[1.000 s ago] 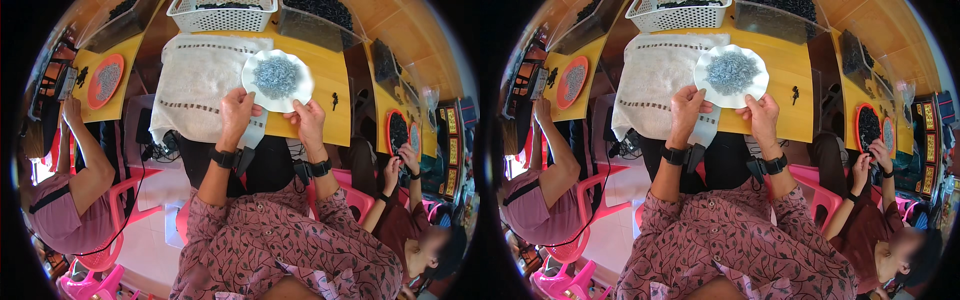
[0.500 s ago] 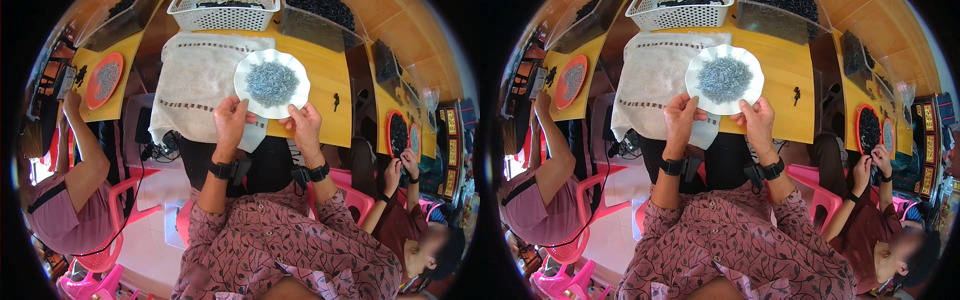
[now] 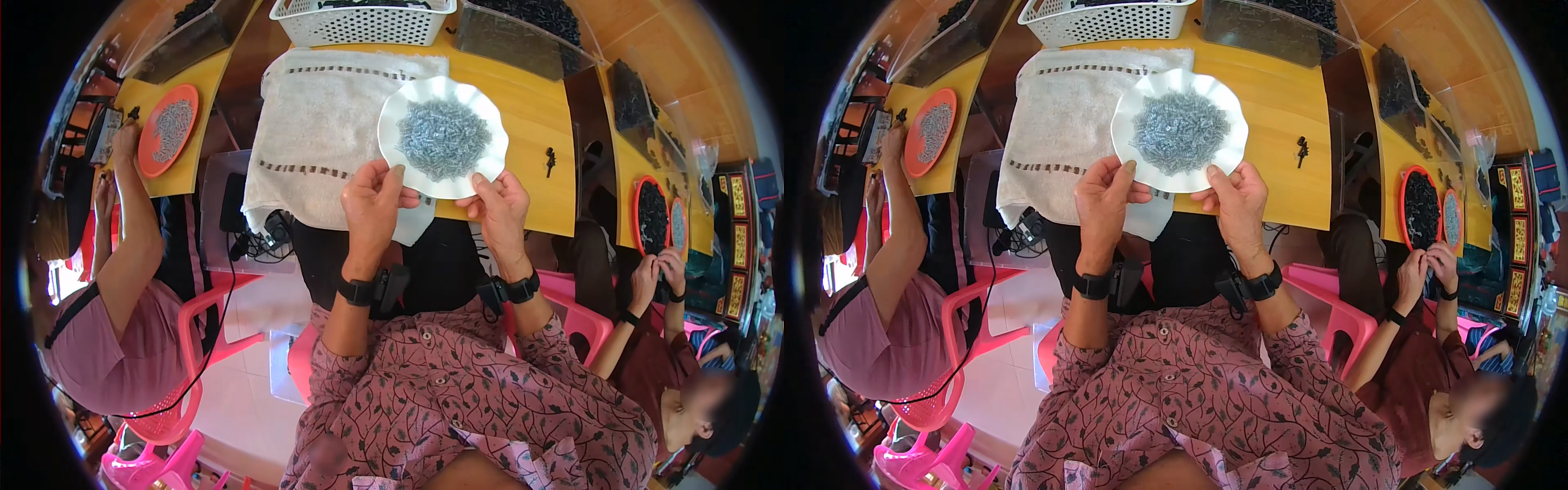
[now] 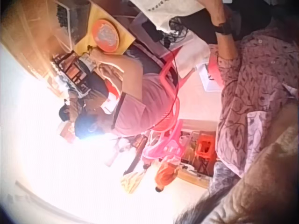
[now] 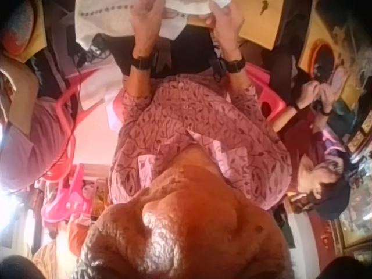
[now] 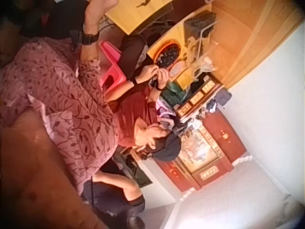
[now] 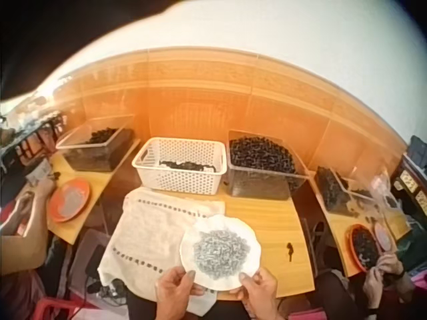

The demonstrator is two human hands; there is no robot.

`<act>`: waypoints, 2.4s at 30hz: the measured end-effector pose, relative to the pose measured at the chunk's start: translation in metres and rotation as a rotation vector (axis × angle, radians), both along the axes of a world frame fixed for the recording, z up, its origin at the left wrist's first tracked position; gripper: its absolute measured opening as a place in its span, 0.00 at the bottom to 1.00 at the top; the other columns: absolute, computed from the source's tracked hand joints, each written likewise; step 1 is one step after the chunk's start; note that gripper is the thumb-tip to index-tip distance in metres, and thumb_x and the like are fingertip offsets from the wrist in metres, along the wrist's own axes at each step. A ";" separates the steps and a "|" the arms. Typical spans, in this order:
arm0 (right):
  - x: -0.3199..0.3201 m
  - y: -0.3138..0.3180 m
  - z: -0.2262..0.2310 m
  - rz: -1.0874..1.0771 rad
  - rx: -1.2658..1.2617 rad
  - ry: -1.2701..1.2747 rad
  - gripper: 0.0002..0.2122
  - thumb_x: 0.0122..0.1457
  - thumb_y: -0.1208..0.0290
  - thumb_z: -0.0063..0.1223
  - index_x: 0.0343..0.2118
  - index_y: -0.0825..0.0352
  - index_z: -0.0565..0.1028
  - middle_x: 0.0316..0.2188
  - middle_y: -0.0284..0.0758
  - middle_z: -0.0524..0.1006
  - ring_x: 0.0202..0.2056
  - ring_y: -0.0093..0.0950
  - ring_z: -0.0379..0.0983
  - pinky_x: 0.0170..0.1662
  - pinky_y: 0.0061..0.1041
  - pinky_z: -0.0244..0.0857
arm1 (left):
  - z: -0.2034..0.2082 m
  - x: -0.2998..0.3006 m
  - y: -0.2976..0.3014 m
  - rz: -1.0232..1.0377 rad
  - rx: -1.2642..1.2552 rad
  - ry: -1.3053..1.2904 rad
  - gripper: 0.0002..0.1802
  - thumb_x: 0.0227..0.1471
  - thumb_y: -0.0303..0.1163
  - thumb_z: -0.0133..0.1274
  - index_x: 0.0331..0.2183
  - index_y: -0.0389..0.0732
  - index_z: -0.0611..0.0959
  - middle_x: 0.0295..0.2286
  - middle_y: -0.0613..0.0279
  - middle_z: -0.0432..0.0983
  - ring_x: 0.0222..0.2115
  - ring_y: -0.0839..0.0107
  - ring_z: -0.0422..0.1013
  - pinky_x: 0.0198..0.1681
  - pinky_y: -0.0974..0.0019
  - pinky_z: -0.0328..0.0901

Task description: Assembling small black components by inserting silver pins into them at a shared workbench.

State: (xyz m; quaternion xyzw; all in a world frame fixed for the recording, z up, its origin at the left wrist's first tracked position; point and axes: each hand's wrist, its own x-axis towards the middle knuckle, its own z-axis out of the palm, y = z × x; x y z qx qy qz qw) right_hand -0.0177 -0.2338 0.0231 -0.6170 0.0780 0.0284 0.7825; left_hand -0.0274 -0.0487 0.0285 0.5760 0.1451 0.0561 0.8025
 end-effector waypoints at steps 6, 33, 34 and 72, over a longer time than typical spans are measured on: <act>0.003 0.002 -0.001 0.015 -0.046 -0.006 0.08 0.61 0.74 0.52 0.37 0.73 0.69 0.27 0.38 0.79 0.22 0.22 0.76 0.22 0.15 0.64 | -0.012 0.006 0.006 -0.020 -0.059 0.025 0.10 0.57 0.24 0.52 0.36 0.25 0.78 0.25 0.56 0.77 0.21 0.74 0.75 0.24 0.73 0.73; 0.068 -0.037 -0.022 -0.274 -0.037 -0.001 0.06 0.61 0.76 0.52 0.38 0.74 0.73 0.30 0.38 0.78 0.27 0.25 0.77 0.27 0.15 0.65 | -0.026 -0.031 0.120 0.556 0.723 0.229 0.14 0.50 0.36 0.62 0.26 0.33 0.81 0.18 0.60 0.76 0.19 0.74 0.71 0.25 0.70 0.66; 0.069 -0.037 -0.023 -0.293 -0.044 0.009 0.07 0.61 0.76 0.52 0.39 0.74 0.73 0.31 0.38 0.78 0.27 0.25 0.77 0.28 0.15 0.66 | -0.024 -0.030 0.116 0.610 0.694 0.111 0.11 0.51 0.32 0.61 0.26 0.34 0.80 0.19 0.61 0.75 0.20 0.75 0.70 0.26 0.71 0.65; 0.023 0.025 -0.023 0.040 -1.062 -0.361 0.09 0.56 0.73 0.55 0.38 0.70 0.73 0.29 0.44 0.77 0.30 0.39 0.75 0.34 0.36 0.68 | 0.040 -0.003 0.109 0.522 0.111 -0.525 0.04 0.51 0.18 0.55 0.27 0.33 0.76 0.38 0.73 0.60 0.34 0.80 0.62 0.41 0.77 0.58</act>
